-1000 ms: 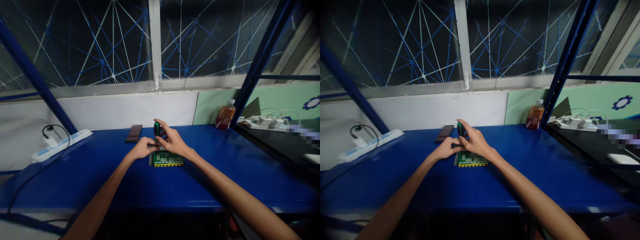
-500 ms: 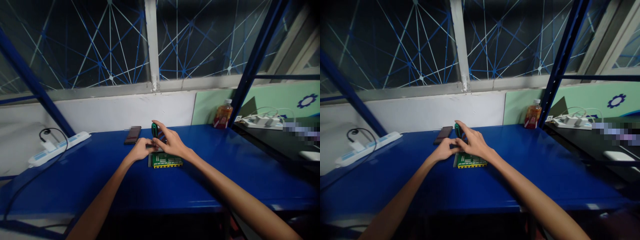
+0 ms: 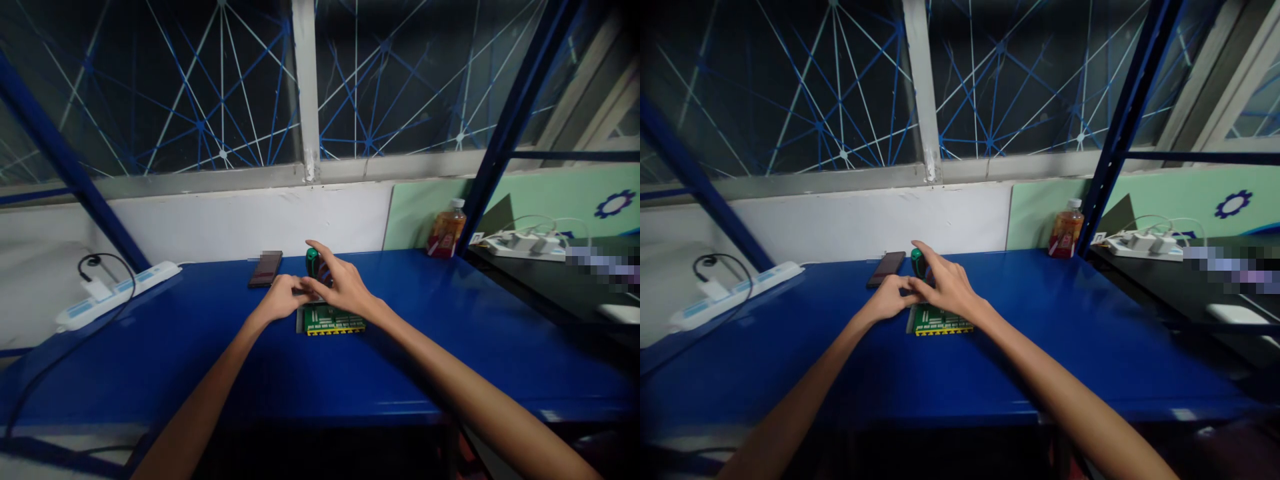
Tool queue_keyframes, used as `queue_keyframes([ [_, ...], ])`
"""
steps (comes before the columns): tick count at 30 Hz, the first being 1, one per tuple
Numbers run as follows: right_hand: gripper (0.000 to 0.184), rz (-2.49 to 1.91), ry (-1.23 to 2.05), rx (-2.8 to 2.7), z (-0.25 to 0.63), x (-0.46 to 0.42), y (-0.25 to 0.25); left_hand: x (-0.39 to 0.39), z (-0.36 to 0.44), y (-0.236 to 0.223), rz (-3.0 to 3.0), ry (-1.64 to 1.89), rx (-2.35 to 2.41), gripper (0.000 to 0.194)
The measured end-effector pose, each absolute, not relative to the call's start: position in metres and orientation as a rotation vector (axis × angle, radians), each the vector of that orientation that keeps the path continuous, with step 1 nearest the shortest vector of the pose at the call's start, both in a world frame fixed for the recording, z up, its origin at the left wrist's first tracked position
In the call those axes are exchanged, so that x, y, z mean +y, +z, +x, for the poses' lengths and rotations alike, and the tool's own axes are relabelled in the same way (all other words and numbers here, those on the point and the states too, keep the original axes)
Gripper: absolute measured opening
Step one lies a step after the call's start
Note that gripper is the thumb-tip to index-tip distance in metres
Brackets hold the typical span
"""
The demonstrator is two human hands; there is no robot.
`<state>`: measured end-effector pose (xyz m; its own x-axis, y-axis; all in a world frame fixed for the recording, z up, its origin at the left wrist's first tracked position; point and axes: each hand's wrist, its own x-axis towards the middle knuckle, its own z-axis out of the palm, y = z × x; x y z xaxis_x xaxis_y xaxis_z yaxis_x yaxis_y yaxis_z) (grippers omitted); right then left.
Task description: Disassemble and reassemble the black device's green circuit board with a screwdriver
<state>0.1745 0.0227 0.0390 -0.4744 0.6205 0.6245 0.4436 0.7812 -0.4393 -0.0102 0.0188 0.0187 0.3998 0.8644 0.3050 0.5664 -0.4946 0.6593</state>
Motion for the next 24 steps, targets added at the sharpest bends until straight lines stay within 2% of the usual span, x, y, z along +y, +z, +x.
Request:
queue_keyframes([
  [24, 0.066, -0.764, 0.307, -2.183, 0.1727, 0.0208, 0.0385, 0.0166, -0.0106, 0.0231, 2.257, 0.799, 1.172, 0.022],
])
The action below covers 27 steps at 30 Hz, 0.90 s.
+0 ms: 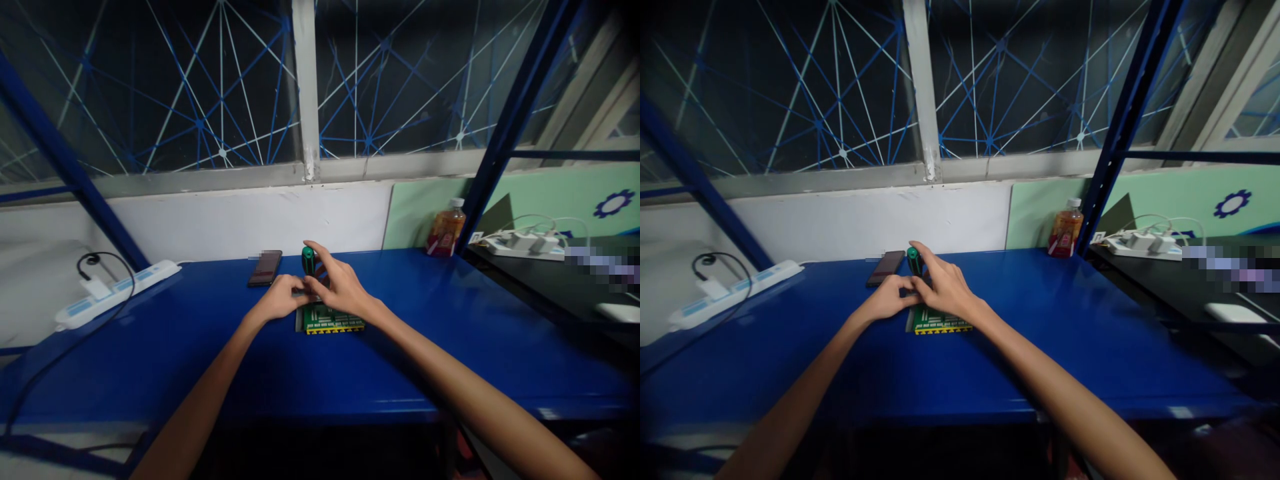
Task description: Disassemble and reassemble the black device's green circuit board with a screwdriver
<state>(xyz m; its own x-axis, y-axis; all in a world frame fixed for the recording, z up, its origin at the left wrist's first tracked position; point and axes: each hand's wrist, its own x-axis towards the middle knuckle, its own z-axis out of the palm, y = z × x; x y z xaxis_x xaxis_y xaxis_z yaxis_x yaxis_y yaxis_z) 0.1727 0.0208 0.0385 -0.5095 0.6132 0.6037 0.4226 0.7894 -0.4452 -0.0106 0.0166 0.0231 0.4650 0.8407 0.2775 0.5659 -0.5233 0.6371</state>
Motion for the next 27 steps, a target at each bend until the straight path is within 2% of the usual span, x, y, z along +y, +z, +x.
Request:
queue_keyframes([
  [13, 0.07, -0.779, 0.301, -2.161, 0.1724, 0.0221, 0.037, 0.0183, -0.0108, 0.022, 2.261, 0.849, 1.24, 0.023],
  [27, 0.063, -0.774, 0.324, -2.159, 0.1769, 0.02, 0.0429, 0.0164, -0.0095, 0.0248, 2.287, 0.794, 1.199, 0.019],
])
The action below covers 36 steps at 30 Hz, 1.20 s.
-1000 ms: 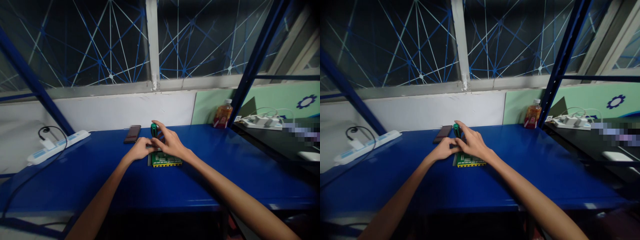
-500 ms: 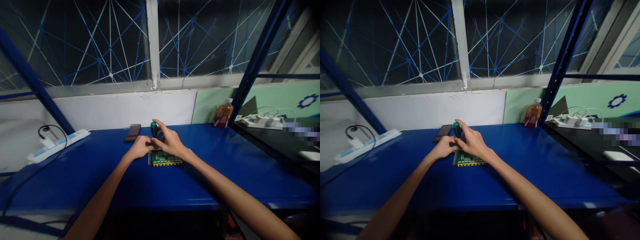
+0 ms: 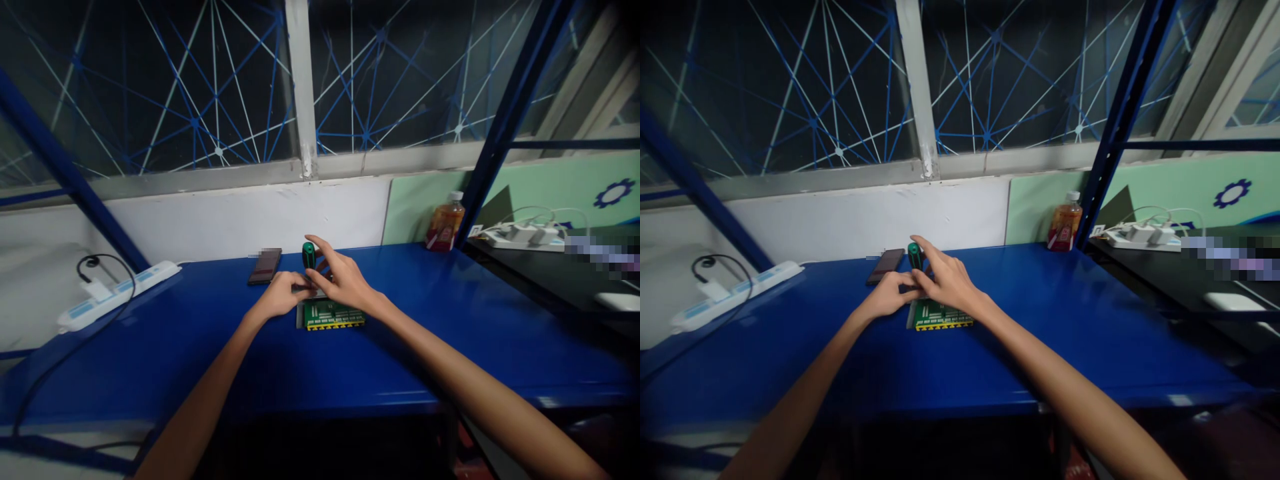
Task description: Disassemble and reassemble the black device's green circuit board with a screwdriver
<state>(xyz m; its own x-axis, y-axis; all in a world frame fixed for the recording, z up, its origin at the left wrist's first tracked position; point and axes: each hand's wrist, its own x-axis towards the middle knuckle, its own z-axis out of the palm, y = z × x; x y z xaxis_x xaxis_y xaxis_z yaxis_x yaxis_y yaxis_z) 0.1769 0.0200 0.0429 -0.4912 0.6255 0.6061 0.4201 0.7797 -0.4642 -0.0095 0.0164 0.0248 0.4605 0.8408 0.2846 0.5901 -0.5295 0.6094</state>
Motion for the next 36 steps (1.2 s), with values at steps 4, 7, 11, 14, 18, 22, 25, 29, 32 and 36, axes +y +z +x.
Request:
queue_keyframes([
  [4, 0.062, -0.751, 0.314, -2.165, 0.1771, 0.0192, 0.0432, 0.0166, -0.0104, 0.0237, 2.298, 0.798, 1.19, 0.02],
  [7, 0.06, -0.729, 0.304, -2.186, 0.1773, 0.0186, 0.0435, 0.0163, -0.0107, 0.0232, 2.302, 0.806, 1.169, 0.019],
  [11, 0.061, -0.736, 0.303, -2.194, 0.1773, 0.0188, 0.0436, 0.0142, -0.0091, 0.025, 2.292, 0.804, 1.18, 0.02],
  [14, 0.061, -0.739, 0.289, -2.194, 0.1772, 0.0199, 0.0431, 0.013, -0.0077, 0.0258, 2.283, 0.83, 1.218, 0.024],
  [18, 0.063, -0.754, 0.289, -2.181, 0.1774, 0.0211, 0.0418, 0.014, -0.008, 0.0239, 2.273, 0.896, 1.221, 0.023],
  [22, 0.064, -0.754, 0.301, -2.174, 0.1774, 0.0209, 0.0412, 0.0159, -0.0092, 0.0215, 2.273, 0.895, 1.215, 0.02],
  [25, 0.064, -0.753, 0.301, -2.181, 0.1774, 0.0204, 0.041, 0.0164, -0.0091, 0.0214, 2.279, 0.89, 1.209, 0.018],
  [29, 0.063, -0.759, 0.284, -2.189, 0.1783, 0.0196, 0.0416, 0.0151, -0.008, 0.0238, 2.266, 0.871, 1.203, 0.017],
  [32, 0.062, -0.757, 0.266, -2.183, 0.1797, 0.0198, 0.0429, 0.0137, -0.0078, 0.0254, 2.261, 0.855, 1.203, 0.018],
  [36, 0.06, -0.76, 0.244, -2.161, 0.182, 0.021, 0.0443, 0.0136, -0.0084, 0.0252, 2.261, 0.845, 1.212, 0.019],
])
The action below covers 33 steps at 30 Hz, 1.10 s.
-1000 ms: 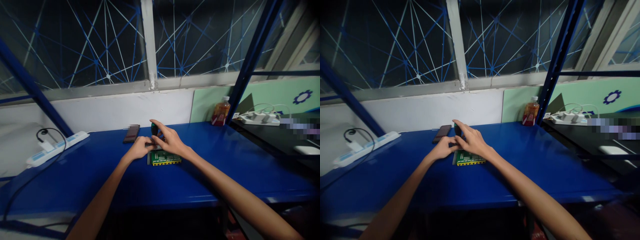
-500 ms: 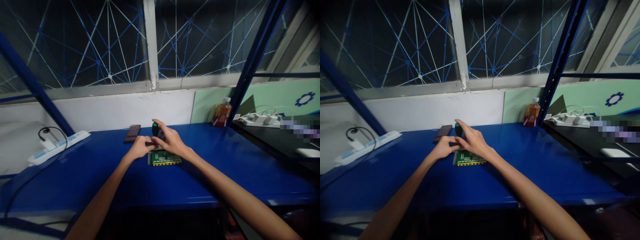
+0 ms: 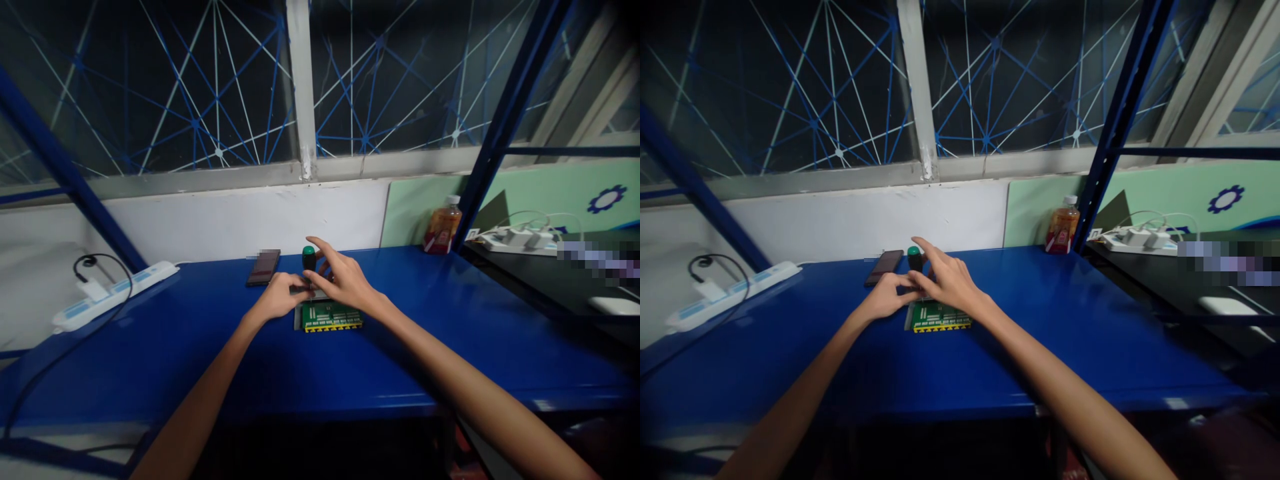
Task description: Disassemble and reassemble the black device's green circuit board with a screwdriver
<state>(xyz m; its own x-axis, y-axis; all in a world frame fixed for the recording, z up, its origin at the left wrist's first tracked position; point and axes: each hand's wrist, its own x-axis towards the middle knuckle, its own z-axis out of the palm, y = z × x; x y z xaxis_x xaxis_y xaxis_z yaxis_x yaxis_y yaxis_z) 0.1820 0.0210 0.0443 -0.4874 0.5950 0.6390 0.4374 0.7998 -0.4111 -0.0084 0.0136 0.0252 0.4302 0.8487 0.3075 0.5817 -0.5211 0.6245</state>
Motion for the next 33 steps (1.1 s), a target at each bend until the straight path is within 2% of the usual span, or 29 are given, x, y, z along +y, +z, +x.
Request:
queue_keyframes([
  [33, 0.059, -0.789, 0.103, -2.217, 0.1848, 0.0195, 0.0465, 0.0112, -0.0041, 0.0252, 2.318, 0.863, 1.214, 0.022],
])
